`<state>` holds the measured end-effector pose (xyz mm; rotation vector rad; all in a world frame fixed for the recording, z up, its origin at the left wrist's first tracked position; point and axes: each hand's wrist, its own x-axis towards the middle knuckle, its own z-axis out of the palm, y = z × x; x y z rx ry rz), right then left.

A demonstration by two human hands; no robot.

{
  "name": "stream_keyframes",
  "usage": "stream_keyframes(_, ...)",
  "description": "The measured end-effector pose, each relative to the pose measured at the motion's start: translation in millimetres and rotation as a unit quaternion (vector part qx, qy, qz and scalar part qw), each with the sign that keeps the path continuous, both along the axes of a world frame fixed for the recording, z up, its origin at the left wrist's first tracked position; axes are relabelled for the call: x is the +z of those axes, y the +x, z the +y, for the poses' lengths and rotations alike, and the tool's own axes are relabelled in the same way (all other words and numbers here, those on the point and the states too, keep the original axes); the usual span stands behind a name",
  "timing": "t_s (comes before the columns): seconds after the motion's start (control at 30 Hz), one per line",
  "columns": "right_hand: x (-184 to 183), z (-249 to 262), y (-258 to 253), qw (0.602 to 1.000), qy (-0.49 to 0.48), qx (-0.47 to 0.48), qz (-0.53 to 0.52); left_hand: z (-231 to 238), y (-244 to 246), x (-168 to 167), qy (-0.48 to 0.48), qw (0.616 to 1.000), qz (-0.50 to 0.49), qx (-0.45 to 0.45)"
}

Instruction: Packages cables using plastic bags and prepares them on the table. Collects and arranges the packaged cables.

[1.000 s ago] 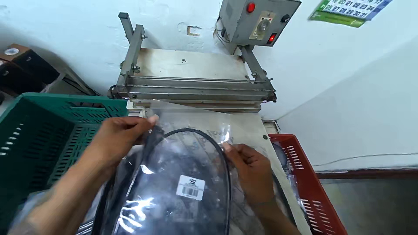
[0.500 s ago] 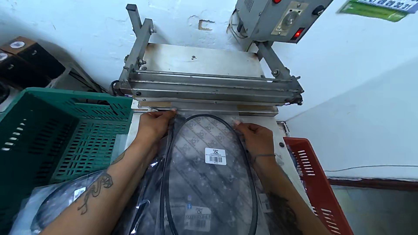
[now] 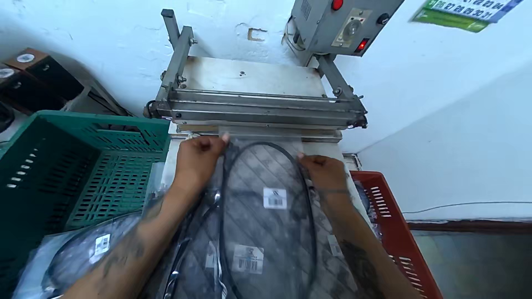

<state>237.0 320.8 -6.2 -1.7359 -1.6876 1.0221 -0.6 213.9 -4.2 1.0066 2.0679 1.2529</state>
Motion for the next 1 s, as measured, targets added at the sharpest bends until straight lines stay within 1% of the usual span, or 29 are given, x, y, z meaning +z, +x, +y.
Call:
stream_keyframes(0.03, 6, -12, 15, 0.999, 0.048, 0.005, -0.023, -26, 8, 7, 0.022, 0.993, 0.110, -0.048)
stream_keyframes(0.07, 9, -26, 32, 0.993, 0.111, 0.008, -0.048, -56, 17, 9, 0.027, 0.969, 0.234, -0.077)
stream_keyframes(0.1, 6, -39, 47, 0.981, 0.178, 0.015, -0.075, -85, 24, 6, 0.009, 0.943, 0.322, -0.086)
stream_keyframes(0.13, 2, -55, 58, 0.969, 0.223, 0.041, -0.098, -110, 29, 0, -0.032, 0.925, 0.367, -0.091)
stream_keyframes(0.17, -4, -73, 65, 0.958, 0.246, 0.083, -0.117, -129, 31, -6, -0.080, 0.918, 0.378, -0.094)
stream_keyframes(0.2, -9, -93, 64, 0.949, 0.260, 0.129, -0.126, -143, 31, -12, -0.111, 0.917, 0.371, -0.094)
stream_keyframes(0.27, -25, -123, 53, 0.933, 0.272, 0.208, -0.114, -154, 22, -12, -0.109, 0.930, 0.340, -0.086)
stream_keyframes(0.33, -42, -134, 52, 0.926, 0.270, 0.236, -0.118, -161, 11, -3, -0.096, 0.947, 0.301, -0.055)
stream_keyframes(0.37, -46, -133, 55, 0.933, 0.259, 0.233, -0.095, -164, 5, 2, -0.075, 0.956, 0.281, -0.034)
stream_keyframes(0.4, -45, -131, 58, 0.943, 0.244, 0.222, -0.041, -167, -1, 9, -0.039, 0.967, 0.253, -0.019)
stream_keyframes(0.43, -39, -130, 58, 0.951, 0.228, 0.206, 0.029, -168, -2, 19, 0.003, 0.980, 0.197, -0.015)
stream_keyframes(0.47, -30, -131, 54, 0.954, 0.199, 0.195, 0.107, -168, 1, 31, 0.042, 0.993, 0.110, -0.022)
stream_keyframes(0.5, -18, -132, 48, 0.950, 0.155, 0.190, 0.192, -164, 5, 40, 0.075, 0.996, 0.016, -0.038)
stream_keyframes(0.53, -5, -132, 39, 0.943, 0.101, 0.179, 0.261, -157, 9, 46, 0.088, 0.993, -0.054, -0.052)
stream_keyframes(0.57, 5, -131, 31, 0.938, 0.058, 0.156, 0.305, -145, 12, 46, 0.090, 0.990, -0.092, -0.057)
stream_keyframes(0.6, 10, -127, 26, 0.939, 0.036, 0.132, 0.314, -131, 13, 41, 0.095, 0.988, -0.110, -0.040)
stream_keyframes(0.63, 10, -120, 23, 0.946, 0.030, 0.110, 0.303, -115, 13, 37, 0.092, 0.989, -0.115, -0.013)
stream_keyframes(0.7, 6, -104, 25, 0.960, 0.033, 0.086, 0.266, -89, 10, 36, 0.041, 0.992, -0.121, 0.019)
stream_keyframes(0.77, 1, -84, 26, 0.967, 0.044, 0.087, 0.236, -68, 3, 39, -0.004, 0.992, -0.124, 0.015)
stream_keyframes(0.8, -2, -74, 25, 0.971, 0.055, 0.092, 0.216, -59, -1, 38, -0.018, 0.994, -0.106, 0.005)
stream_keyframes(0.87, -8, -55, 21, 0.981, 0.103, 0.095, 0.135, -39, -11, 30, -0.046, 0.997, -0.057, -0.021)
stream_keyframes(0.9, -10, -44, 19, 0.985, 0.110, 0.094, 0.096, -27, -13, 24, -0.058, 0.997, -0.049, -0.026)
stream_keyframes(0.93, -11, -33, 17, 0.989, 0.096, 0.092, 0.065, -14, -13, 16, -0.072, 0.995, -0.062, -0.020)
stream_keyframes(1.0, -14, -13, 12, 0.994, 0.063, 0.083, 0.024, 9, -8, 2, -0.092, 0.987, -0.130, 0.028)
